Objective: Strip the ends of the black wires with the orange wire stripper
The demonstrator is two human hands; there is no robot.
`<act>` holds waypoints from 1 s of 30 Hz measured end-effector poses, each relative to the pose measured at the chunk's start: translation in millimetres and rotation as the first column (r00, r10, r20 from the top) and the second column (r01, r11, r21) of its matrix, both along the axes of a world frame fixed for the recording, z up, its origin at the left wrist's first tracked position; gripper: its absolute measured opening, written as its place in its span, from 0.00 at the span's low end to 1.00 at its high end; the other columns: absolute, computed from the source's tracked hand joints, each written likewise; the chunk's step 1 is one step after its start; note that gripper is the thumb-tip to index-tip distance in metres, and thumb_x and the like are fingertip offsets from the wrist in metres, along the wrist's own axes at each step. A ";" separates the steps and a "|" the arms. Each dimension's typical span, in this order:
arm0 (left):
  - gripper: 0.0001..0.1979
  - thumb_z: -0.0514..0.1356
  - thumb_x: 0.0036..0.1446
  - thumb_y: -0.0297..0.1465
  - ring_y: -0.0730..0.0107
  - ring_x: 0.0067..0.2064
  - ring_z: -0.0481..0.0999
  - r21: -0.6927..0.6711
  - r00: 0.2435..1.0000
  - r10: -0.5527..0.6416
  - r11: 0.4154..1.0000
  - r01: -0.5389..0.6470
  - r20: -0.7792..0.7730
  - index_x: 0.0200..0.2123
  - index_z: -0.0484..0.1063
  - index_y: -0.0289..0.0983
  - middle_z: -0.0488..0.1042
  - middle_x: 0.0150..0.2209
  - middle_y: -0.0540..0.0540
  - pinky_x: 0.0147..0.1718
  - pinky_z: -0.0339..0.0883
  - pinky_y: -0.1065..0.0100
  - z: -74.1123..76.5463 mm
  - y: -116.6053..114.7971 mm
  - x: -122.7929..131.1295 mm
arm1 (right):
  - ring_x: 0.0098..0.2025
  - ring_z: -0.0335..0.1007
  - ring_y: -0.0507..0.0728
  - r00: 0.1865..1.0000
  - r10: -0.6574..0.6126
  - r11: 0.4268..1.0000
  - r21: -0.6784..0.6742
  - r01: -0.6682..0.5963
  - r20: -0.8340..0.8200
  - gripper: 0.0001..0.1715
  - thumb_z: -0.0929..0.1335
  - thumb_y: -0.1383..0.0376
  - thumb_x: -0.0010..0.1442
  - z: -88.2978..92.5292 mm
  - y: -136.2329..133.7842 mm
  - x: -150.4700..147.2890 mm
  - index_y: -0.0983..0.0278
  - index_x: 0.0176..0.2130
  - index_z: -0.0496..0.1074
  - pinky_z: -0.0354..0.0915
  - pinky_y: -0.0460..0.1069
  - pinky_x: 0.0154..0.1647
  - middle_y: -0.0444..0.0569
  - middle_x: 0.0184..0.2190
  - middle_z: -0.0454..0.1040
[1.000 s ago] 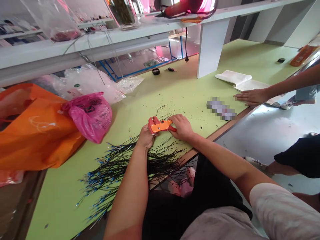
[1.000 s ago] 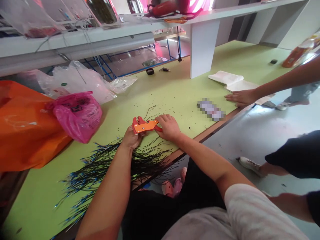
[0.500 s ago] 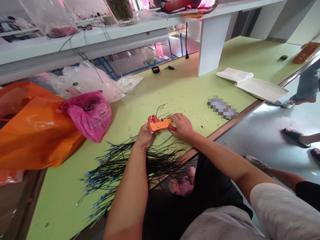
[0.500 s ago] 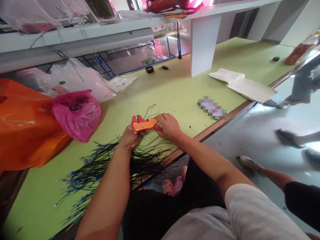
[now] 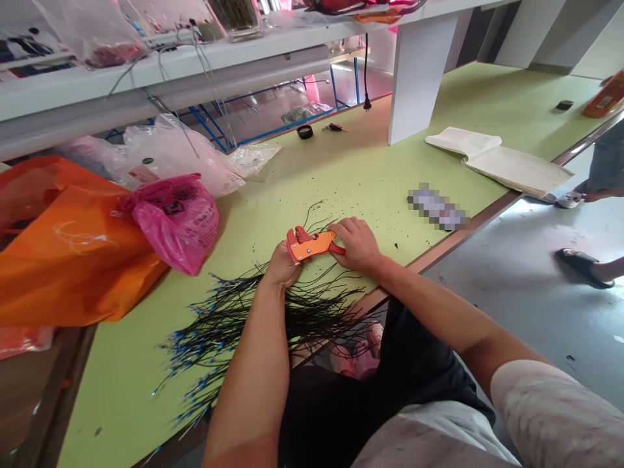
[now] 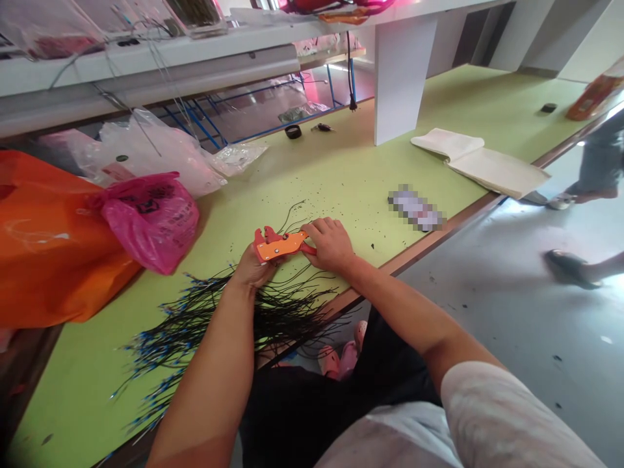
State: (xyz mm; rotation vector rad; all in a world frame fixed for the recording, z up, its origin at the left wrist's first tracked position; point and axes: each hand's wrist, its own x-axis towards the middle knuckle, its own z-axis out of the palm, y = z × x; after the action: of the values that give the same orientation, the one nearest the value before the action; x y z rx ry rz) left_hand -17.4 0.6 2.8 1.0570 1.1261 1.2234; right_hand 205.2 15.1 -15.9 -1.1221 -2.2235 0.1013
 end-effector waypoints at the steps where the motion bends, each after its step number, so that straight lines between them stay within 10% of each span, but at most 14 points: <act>1: 0.20 0.80 0.38 0.39 0.68 0.32 0.69 0.005 1.000 0.001 1.000 -0.001 -0.002 0.30 0.76 0.38 0.77 0.32 0.44 0.27 0.65 0.68 0.1 -0.3 -0.3 | 0.55 0.68 0.71 1.000 0.004 1.000 -0.003 -0.004 0.001 0.27 0.69 0.52 0.74 0.1 0.0 0.1 0.63 0.64 0.77 0.63 0.63 0.57 0.63 0.56 0.79; 14: 0.31 0.88 0.31 0.41 0.72 0.33 0.75 0.006 0.995 -0.032 0.999 0.031 0.099 0.34 0.77 0.38 0.82 0.35 0.48 0.26 0.60 0.74 3.2 -2.3 2.6 | 0.42 0.73 0.63 0.995 -0.068 0.993 -0.089 0.075 0.079 0.17 0.67 0.55 0.74 -6.2 3.1 -1.5 0.61 0.51 0.81 0.55 0.55 0.38 0.55 0.40 0.84; 30: 0.23 0.84 0.41 0.40 0.56 0.41 0.82 -0.035 0.981 -0.023 0.999 0.031 0.195 0.34 0.79 0.37 0.82 0.37 0.42 0.48 0.80 0.58 -9.9 3.9 -5.8 | 0.57 0.68 0.70 0.997 0.076 0.992 0.098 -0.075 -0.014 0.25 0.69 0.54 0.75 -6.9 5.3 1.9 0.64 0.63 0.76 0.61 0.63 0.60 0.62 0.57 0.81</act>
State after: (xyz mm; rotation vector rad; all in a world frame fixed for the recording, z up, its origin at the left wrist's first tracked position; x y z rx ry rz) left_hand -23.2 4.5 -7.1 0.9005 0.9776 1.2500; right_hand 207.1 20.4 -22.8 -0.9815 -2.2302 0.0345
